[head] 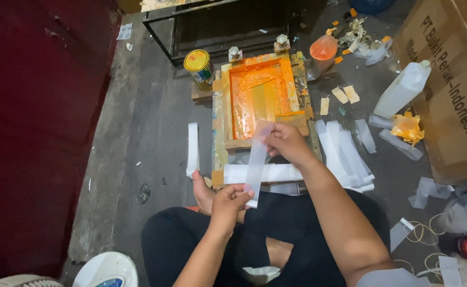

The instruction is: A person prepares a screen printing frame by applying adhesive tape strips to the edges of the mesh and smoothing them down by hand.

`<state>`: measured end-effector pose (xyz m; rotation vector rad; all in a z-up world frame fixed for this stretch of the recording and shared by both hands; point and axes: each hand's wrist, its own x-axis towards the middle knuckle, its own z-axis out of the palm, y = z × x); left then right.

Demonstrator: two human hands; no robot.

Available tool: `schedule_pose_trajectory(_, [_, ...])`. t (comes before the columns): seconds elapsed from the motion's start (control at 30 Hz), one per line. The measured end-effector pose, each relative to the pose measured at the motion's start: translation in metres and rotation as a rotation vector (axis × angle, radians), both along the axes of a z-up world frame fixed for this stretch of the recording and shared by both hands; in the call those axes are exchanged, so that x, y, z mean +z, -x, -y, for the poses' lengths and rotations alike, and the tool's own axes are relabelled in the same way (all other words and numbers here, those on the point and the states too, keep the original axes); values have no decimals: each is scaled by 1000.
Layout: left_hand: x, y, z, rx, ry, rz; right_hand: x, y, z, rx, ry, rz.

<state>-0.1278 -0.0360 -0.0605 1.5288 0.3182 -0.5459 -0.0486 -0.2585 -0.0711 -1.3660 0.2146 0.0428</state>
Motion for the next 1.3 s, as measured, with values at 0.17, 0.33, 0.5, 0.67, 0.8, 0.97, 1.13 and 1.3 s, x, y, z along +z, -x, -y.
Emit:
schedule_pose_trajectory(0.17, [10,13,-4,-4,0,-9,-3,1,7,-36,1,14])
schedule_pose_trajectory(0.33, [14,21,-12,17,-11,35,-4,2,11,-22,19,28])
schedule_pose_trajectory(0.5, [13,17,-16,-39,-90,97,-11,0,20,-66,235,112])
schedule_pose_trajectory(0.67, [15,15,-13,-46,-113,111,-21,-8,25,150,1234,59])
schedule_pose_trajectory(0.8, [5,11,-17,-40,-111,95,-38,-40,24,236,1467,-46])
schedule_pose_trajectory(0.97, [-3,5,-18,-24,-78,75,-49,-59,33,315,1567,-46])
schedule_pose_trajectory(1.13, [-7,0,-30,-31,-115,44,-34,-43,36,293,1503,13])
schedule_pose_trajectory(1.3, [-6,0,-30,-79,-167,83,-31,-45,46,244,1641,224])
